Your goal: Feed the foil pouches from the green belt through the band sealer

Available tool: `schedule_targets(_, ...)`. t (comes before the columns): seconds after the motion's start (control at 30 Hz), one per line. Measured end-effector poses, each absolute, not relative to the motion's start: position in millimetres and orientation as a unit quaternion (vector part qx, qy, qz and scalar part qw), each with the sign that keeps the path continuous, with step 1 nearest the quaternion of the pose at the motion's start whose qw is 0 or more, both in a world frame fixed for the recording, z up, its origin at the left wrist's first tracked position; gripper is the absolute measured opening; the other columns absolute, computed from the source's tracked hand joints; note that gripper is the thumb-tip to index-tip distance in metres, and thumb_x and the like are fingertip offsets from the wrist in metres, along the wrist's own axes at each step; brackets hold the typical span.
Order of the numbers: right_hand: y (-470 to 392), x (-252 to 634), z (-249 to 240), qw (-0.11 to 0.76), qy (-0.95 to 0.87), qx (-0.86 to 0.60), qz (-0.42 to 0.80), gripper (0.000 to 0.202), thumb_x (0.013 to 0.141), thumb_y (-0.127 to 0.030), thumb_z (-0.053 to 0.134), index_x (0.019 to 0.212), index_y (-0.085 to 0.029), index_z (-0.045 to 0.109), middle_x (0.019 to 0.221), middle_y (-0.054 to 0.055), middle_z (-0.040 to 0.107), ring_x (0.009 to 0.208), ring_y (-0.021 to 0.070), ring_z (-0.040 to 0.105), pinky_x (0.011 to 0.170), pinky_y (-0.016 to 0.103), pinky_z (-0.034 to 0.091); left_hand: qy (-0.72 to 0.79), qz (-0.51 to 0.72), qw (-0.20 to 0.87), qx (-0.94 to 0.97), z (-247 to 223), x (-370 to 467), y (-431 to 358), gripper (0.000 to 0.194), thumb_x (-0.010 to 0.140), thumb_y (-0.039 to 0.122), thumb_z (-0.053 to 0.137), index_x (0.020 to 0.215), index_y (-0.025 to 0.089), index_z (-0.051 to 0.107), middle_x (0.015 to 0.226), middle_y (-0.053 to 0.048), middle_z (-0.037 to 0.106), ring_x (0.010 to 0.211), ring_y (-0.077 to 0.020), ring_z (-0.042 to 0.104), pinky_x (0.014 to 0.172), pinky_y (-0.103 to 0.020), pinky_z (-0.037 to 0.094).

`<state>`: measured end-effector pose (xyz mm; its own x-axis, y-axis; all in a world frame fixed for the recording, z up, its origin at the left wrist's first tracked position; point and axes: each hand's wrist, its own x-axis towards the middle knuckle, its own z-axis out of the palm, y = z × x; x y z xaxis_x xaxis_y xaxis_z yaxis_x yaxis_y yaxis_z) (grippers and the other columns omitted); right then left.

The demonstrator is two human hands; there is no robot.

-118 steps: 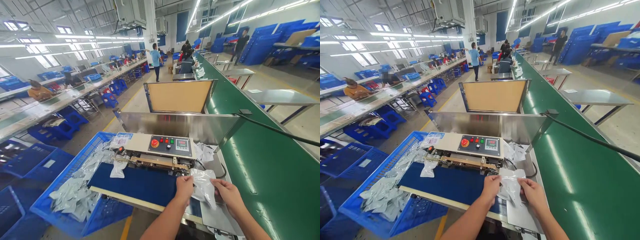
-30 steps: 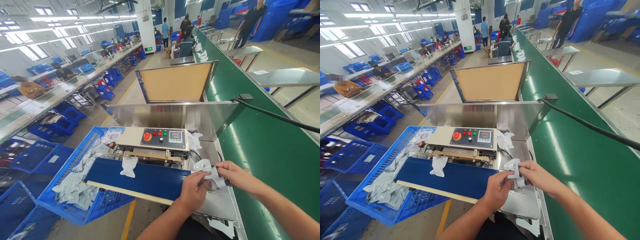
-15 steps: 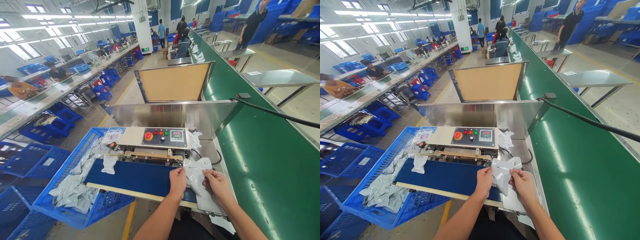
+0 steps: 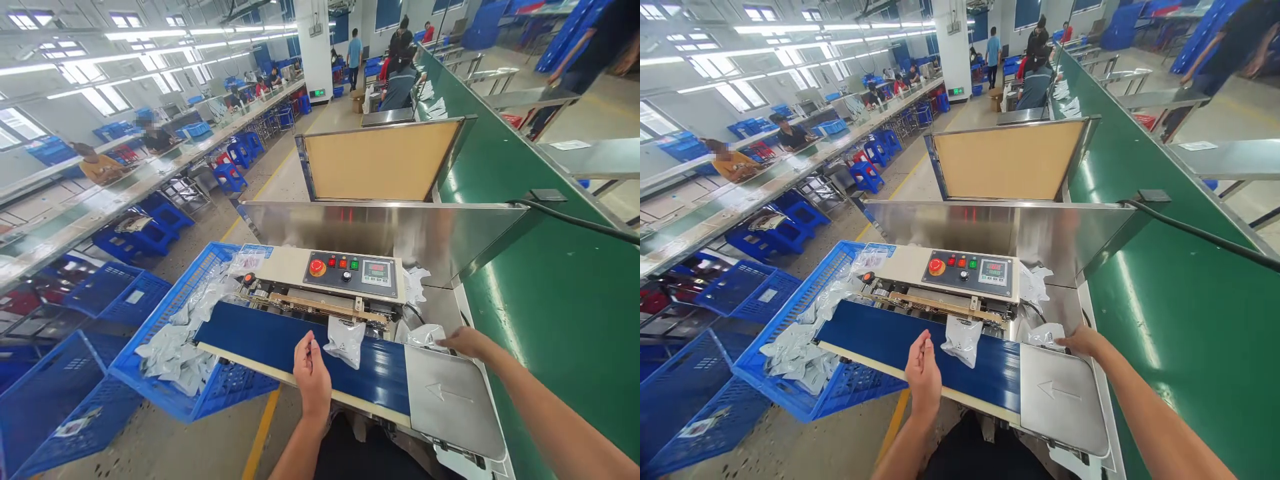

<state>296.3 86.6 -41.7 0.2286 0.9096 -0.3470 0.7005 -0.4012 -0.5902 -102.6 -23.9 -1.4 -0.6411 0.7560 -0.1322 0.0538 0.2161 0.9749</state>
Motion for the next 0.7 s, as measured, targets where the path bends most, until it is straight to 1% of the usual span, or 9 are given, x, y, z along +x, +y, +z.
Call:
schedule_targets(0.13,86.2,292.5,-36.9,0.137,-0.564,-0.728,0.365,0.043,0.069,-0.048,0.075,0.048,-0.027,0.044,0.051,-0.001,0.051,0.057,0.0185,0.053,0.058,0.031,0.040,0.680,0.556,0.334,0.342,8.9,-97.5,-39.6,0.059,0.101,0.071,0.068,0.120,0.017,0.083,0.111,-0.018,0.084,0.102,-0.0308,0.081,0.089,-0.039,0.068)
schedule_targets(0.2,82.5,287.4,-18.1,0.176,-0.603,-0.711,0.317,0.032,0.071,-0.047,0.068,0.055,-0.027,0.050,0.073,0.004,0.068,0.074,0.0237,0.066,0.063,0.031,0.046,0.641,0.544,0.362,0.402,12.8,-79.9,-39.8,0.051,0.104,0.065,0.067,0.111,0.018,0.085,0.099,-0.015,0.084,0.089,-0.0284,0.082,0.081,-0.037,0.068)
schedule_targets(0.27,73.6,283.0,11.3,0.227,-0.648,-0.682,0.252,0.025,0.075,-0.047,0.065,0.061,-0.027,0.056,0.106,0.011,0.078,0.102,0.0307,0.073,0.066,0.032,0.051,0.590,0.521,0.389,0.479,17.9,-55.2,-34.5,0.044,0.108,0.057,0.063,0.108,0.019,0.086,0.096,-0.014,0.084,0.084,-0.0268,0.081,0.079,-0.036,0.067)
schedule_targets(0.37,50.0,274.8,65.4,0.264,-0.699,-0.629,0.217,0.024,0.082,-0.047,0.065,0.068,-0.029,0.059,0.133,0.014,0.075,0.126,0.0345,0.071,0.063,0.032,0.054,0.512,0.491,0.397,0.583,29.1,-13.8,-17.4,0.043,0.112,0.048,0.056,0.123,0.018,0.085,0.114,-0.018,0.085,0.104,-0.0297,0.081,0.094,-0.040,0.066)
schedule_targets(0.43,31.1,267.8,97.1,0.258,-0.728,-0.592,0.230,0.025,0.085,-0.046,0.068,0.069,-0.029,0.060,0.136,0.013,0.075,0.125,0.0340,0.072,0.071,0.034,0.059,0.480,0.482,0.387,0.622,37.3,10.3,-4.1,0.049,0.112,0.048,0.054,0.140,0.017,0.078,0.136,-0.020,0.079,0.128,-0.0337,0.074,0.113,-0.048,0.060)
schedule_targets(0.5,13.1,260.9,116.4,0.247,-0.740,-0.569,0.258,0.027,0.086,-0.047,0.070,0.069,-0.030,0.060,0.133,0.013,0.077,0.117,0.0330,0.075,0.081,0.038,0.062,0.451,0.468,0.402,0.645,42.7,27.9,5.9,0.052,0.110,0.050,0.055,0.142,0.016,0.076,0.141,-0.020,0.077,0.135,-0.0353,0.069,0.120,-0.050,0.053)
schedule_targets(0.6,-11.6,252.9,114.4,0.265,-0.702,-0.585,0.308,0.029,0.087,-0.053,0.073,0.071,-0.029,0.066,0.131,0.013,0.079,0.108,0.0317,0.077,0.088,0.040,0.063,0.407,0.413,0.497,0.646,39.6,40.6,7.8,0.050,0.110,0.054,0.053,0.108,0.017,0.086,0.100,-0.013,0.082,0.098,-0.0289,0.075,0.098,-0.040,0.060)
schedule_targets(0.67,-27.1,248.2,95.1,0.315,-0.621,-0.637,0.329,0.033,0.084,-0.061,0.076,0.088,-0.029,0.077,0.131,0.013,0.080,0.108,0.0316,0.077,0.089,0.039,0.064,0.419,0.401,0.564,0.588,30.0,42.4,1.1,0.057,0.109,0.058,0.054,0.086,0.016,0.083,0.076,-0.007,0.073,0.073,-0.0212,0.065,0.076,-0.032,0.055)
schedule_targets(0.7,-34.2,245.2,82.4,0.338,-0.568,-0.668,0.343,0.043,0.082,-0.067,0.077,0.098,-0.028,0.080,0.125,0.014,0.082,0.104,0.0313,0.078,0.087,0.038,0.065,0.436,0.407,0.587,0.547,24.0,42.4,-3.5,0.059,0.107,0.061,0.056,0.080,0.015,0.081,0.070,-0.005,0.068,0.067,-0.0188,0.059,0.069,-0.030,0.050)
